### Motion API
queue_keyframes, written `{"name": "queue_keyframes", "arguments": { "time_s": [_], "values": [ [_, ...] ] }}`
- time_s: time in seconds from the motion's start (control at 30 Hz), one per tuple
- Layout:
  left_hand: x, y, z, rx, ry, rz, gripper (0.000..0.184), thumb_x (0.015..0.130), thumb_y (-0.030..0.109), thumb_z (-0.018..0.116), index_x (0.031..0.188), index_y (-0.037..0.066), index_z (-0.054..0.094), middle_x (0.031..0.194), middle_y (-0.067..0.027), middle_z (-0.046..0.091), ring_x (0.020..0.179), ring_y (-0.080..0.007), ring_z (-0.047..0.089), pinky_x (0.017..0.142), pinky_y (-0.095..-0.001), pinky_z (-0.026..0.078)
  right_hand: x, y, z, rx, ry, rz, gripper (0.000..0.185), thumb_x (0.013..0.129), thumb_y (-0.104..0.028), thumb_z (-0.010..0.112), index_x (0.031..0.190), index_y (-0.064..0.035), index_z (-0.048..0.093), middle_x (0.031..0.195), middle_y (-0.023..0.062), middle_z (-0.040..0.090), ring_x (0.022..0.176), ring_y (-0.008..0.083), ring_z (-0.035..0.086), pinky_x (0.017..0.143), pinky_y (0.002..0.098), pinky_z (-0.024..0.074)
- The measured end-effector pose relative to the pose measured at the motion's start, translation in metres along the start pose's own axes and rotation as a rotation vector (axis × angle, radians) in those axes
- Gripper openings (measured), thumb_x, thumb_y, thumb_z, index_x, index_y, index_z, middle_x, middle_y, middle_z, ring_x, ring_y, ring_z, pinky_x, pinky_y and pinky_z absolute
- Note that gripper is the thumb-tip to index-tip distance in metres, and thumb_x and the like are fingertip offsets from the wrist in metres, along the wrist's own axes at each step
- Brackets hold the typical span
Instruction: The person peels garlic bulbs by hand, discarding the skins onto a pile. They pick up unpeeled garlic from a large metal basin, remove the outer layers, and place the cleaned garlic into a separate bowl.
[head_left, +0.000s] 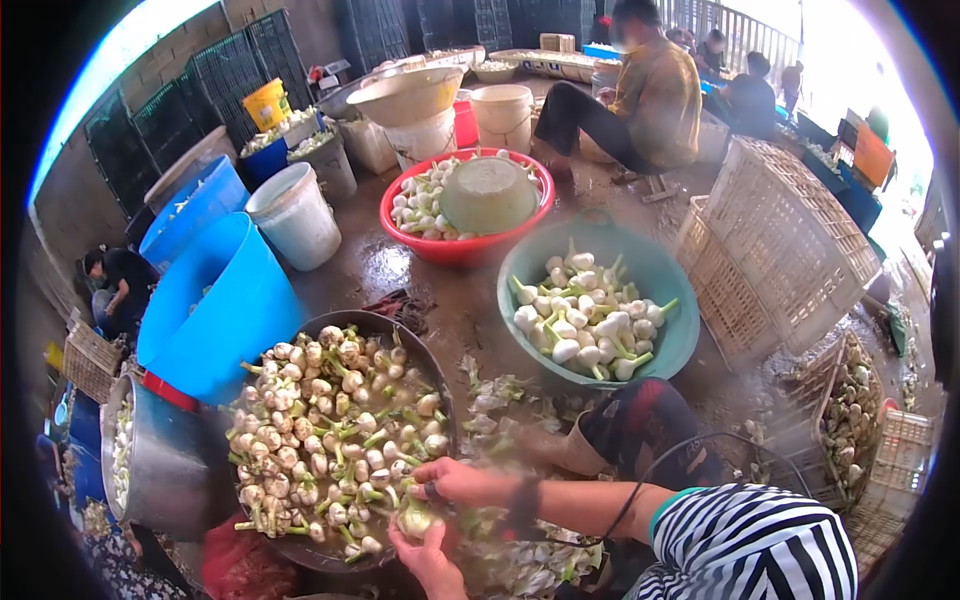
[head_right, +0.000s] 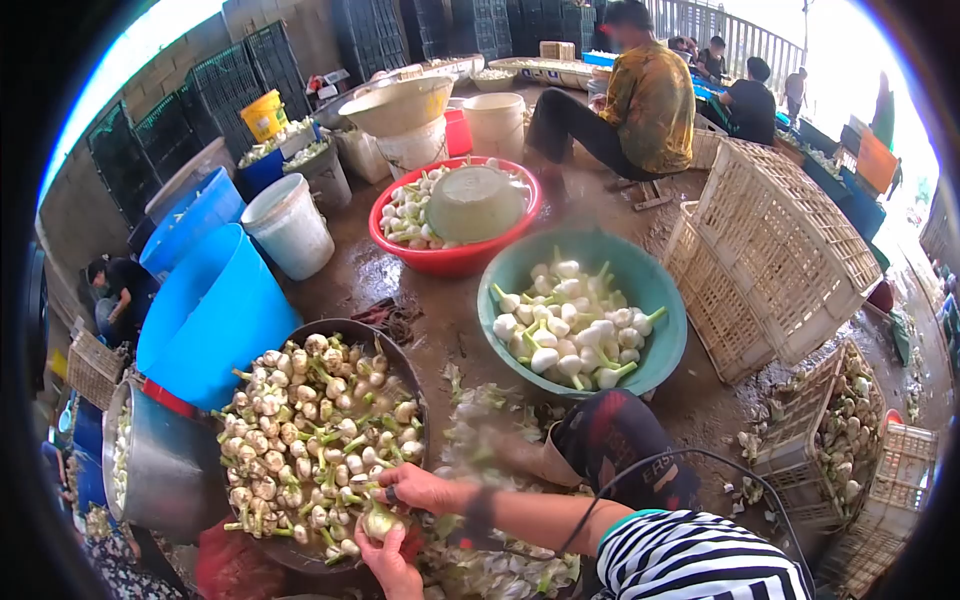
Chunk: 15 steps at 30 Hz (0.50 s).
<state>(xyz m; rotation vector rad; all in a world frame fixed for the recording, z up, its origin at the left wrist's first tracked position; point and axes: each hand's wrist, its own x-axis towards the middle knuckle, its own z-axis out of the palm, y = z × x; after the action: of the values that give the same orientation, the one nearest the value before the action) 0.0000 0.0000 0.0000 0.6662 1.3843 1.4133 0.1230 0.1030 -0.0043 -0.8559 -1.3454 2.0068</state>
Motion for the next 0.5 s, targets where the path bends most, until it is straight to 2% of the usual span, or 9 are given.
{"name": "queue_keyframes", "arguments": {
  "time_s": [0.07, 0.1, 0.17, 0.2, 0.3, 0.33, 0.43, 0.47, 0.5],
  "values": [
    [0.018, -0.005, -0.002, 0.130, 0.088, 0.034, 0.064, 0.071, 0.010, 0.072, 0.125, 0.005, 0.040, 0.121, -0.0170, 0.047, 0.104, -0.0252, 0.052, 0.089, -0.0350, 0.045, 0.005, -0.005, 0.012, -0.098, 0.234, -0.255, 0.037, 0.090, -0.034, 0.058, 0.104, 0.0001, 0.056, 0.086, 0.0039, 0.062, 0.079, 0.0097, 0.054, 0.071, 0.0280, 0.0477],
    [-0.022, 0.000, 0.010, 0.242, 0.095, 0.148, 0.065, 0.070, 0.010, 0.074, 0.124, 0.005, 0.040, 0.118, -0.0154, 0.048, 0.102, -0.0243, 0.053, 0.087, -0.0350, 0.046, -0.037, -0.017, 0.029, -0.108, 0.233, -0.186, 0.037, 0.091, -0.034, 0.057, 0.103, 0.0009, 0.056, 0.086, 0.0038, 0.061, 0.079, 0.0099, 0.054, 0.070, 0.0284, 0.0476],
    [-0.036, 0.015, 0.024, 0.516, 0.124, 0.397, 0.067, 0.067, 0.011, 0.077, 0.123, 0.004, 0.040, 0.112, -0.0122, 0.052, 0.099, -0.0225, 0.053, 0.085, -0.0348, 0.047, -0.050, -0.030, 0.046, -0.078, 0.217, -0.072, 0.037, 0.091, -0.033, 0.056, 0.100, 0.0024, 0.055, 0.084, 0.0037, 0.061, 0.077, 0.0103, 0.053, 0.068, 0.0291, 0.0474],
    [-0.033, 0.010, 0.020, 0.558, 0.162, 0.461, 0.070, 0.063, 0.011, 0.081, 0.120, 0.002, 0.043, 0.111, -0.0110, 0.052, 0.096, -0.0202, 0.052, 0.086, -0.0330, 0.046, -0.044, -0.009, 0.053, -0.054, 0.286, -0.275, 0.036, 0.092, -0.032, 0.055, 0.096, 0.0038, 0.054, 0.083, 0.0073, 0.060, 0.076, 0.0122, 0.052, 0.067, 0.0308, 0.0465],
    [-0.030, 0.008, 0.005, 0.438, 0.026, 0.495, 0.065, 0.063, 0.015, 0.081, 0.117, 0.003, 0.047, 0.110, -0.0126, 0.054, 0.099, -0.0242, 0.054, 0.085, -0.0355, 0.047, -0.056, -0.015, 0.055, -0.268, 0.344, -0.209, 0.036, 0.092, -0.032, 0.055, 0.091, 0.0038, 0.052, 0.079, 0.0095, 0.059, 0.074, 0.0134, 0.051, 0.065, 0.0331, 0.0451],
    [-0.036, 0.014, 0.007, 0.248, -0.024, 0.373, 0.064, 0.061, 0.012, 0.082, 0.116, 0.003, 0.049, 0.110, -0.0098, 0.054, 0.098, -0.0222, 0.054, 0.086, -0.0351, 0.046, -0.064, -0.023, 0.048, -0.333, 0.254, -0.200, 0.036, 0.092, -0.032, 0.054, 0.089, 0.0031, 0.050, 0.076, 0.0105, 0.057, 0.072, 0.0134, 0.049, 0.063, 0.0340, 0.0434],
    [-0.037, 0.008, 0.002, 0.181, -0.084, 0.279, 0.065, 0.061, 0.005, 0.078, 0.119, 0.003, 0.048, 0.110, -0.0081, 0.054, 0.096, -0.0200, 0.055, 0.083, -0.0330, 0.048, -0.086, -0.047, 0.037, -0.489, 0.091, -0.199, 0.036, 0.093, -0.033, 0.052, 0.089, 0.0032, 0.048, 0.079, 0.0109, 0.057, 0.076, 0.0135, 0.048, 0.066, 0.0338, 0.0428],
    [-0.038, 0.011, -0.001, 0.072, -0.105, 0.176, 0.065, 0.061, 0.004, 0.076, 0.120, 0.003, 0.048, 0.109, -0.0080, 0.054, 0.095, -0.0197, 0.055, 0.081, -0.0321, 0.049, -0.096, -0.057, 0.036, -0.501, 0.050, -0.151, 0.035, 0.093, -0.031, 0.051, 0.092, 0.0031, 0.048, 0.084, 0.0100, 0.057, 0.080, 0.0140, 0.049, 0.070, 0.0334, 0.0425],
    [-0.039, 0.018, -0.004, -0.035, -0.121, 0.073, 0.065, 0.061, 0.002, 0.075, 0.121, 0.003, 0.048, 0.109, -0.0079, 0.054, 0.094, -0.0193, 0.056, 0.080, -0.0313, 0.050, -0.096, -0.054, 0.033, -0.419, -0.085, -0.310, 0.032, 0.094, -0.028, 0.050, 0.100, 0.0031, 0.050, 0.089, 0.0081, 0.058, 0.084, 0.0139, 0.049, 0.071, 0.0330, 0.0419]
  ]
}}
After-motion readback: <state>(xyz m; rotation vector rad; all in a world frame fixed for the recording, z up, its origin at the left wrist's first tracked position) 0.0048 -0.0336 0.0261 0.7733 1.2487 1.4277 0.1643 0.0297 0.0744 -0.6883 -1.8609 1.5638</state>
